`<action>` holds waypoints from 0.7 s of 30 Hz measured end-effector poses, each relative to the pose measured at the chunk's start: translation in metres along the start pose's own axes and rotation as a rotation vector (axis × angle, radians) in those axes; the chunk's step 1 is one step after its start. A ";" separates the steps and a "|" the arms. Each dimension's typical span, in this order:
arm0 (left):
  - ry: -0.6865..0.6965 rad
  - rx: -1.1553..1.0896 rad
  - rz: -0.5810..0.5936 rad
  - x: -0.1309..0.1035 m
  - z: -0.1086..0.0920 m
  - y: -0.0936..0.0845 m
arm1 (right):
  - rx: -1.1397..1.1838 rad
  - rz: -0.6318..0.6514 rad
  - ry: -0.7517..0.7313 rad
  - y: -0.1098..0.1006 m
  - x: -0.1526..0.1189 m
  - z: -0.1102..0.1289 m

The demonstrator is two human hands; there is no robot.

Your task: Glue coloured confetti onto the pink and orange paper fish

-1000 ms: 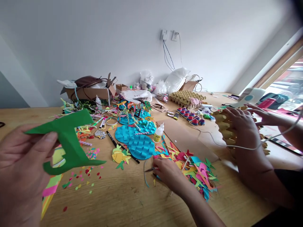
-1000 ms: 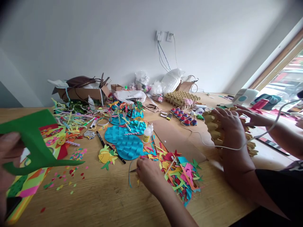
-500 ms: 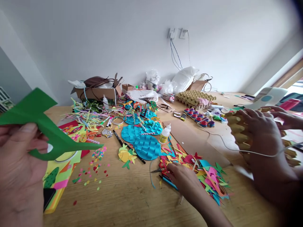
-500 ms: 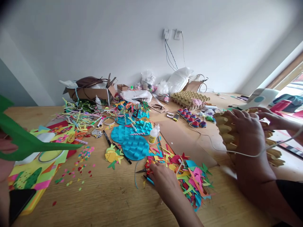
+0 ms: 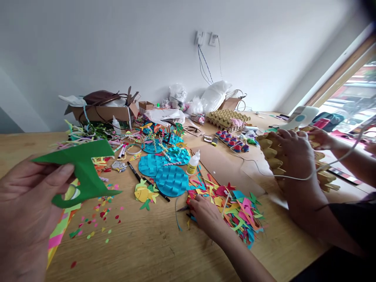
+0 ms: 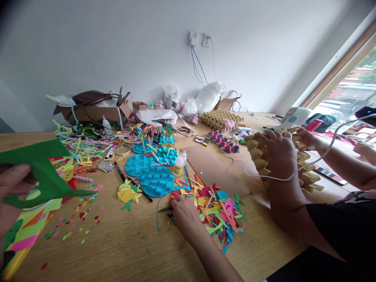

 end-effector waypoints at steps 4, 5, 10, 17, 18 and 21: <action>0.028 -0.017 0.092 -0.001 0.002 0.006 | -0.092 -0.016 -0.011 -0.003 0.006 0.010; 0.037 -0.025 0.099 -0.002 0.003 0.006 | -0.098 -0.018 -0.027 -0.003 0.007 0.012; -0.027 0.005 0.122 -0.007 0.001 0.009 | -0.084 -0.033 -0.067 -0.003 0.007 0.009; -0.096 0.002 0.117 -0.008 0.005 0.007 | 0.465 -0.065 -0.012 -0.032 0.001 -0.031; -0.121 0.004 0.113 -0.008 0.006 0.007 | 0.596 -0.059 -0.001 -0.035 0.001 -0.038; -0.179 -0.002 0.119 -0.010 0.005 0.010 | 1.009 0.011 0.032 -0.036 0.005 -0.057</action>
Point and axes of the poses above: each hand's wrist, its own x-axis towards the middle knuckle, its own y-axis out of the palm, z = x × y, the point moved 1 cm from there along x, towards the middle knuckle, and after that the axes turned 11 degrees about y, right-handed, at the moved point
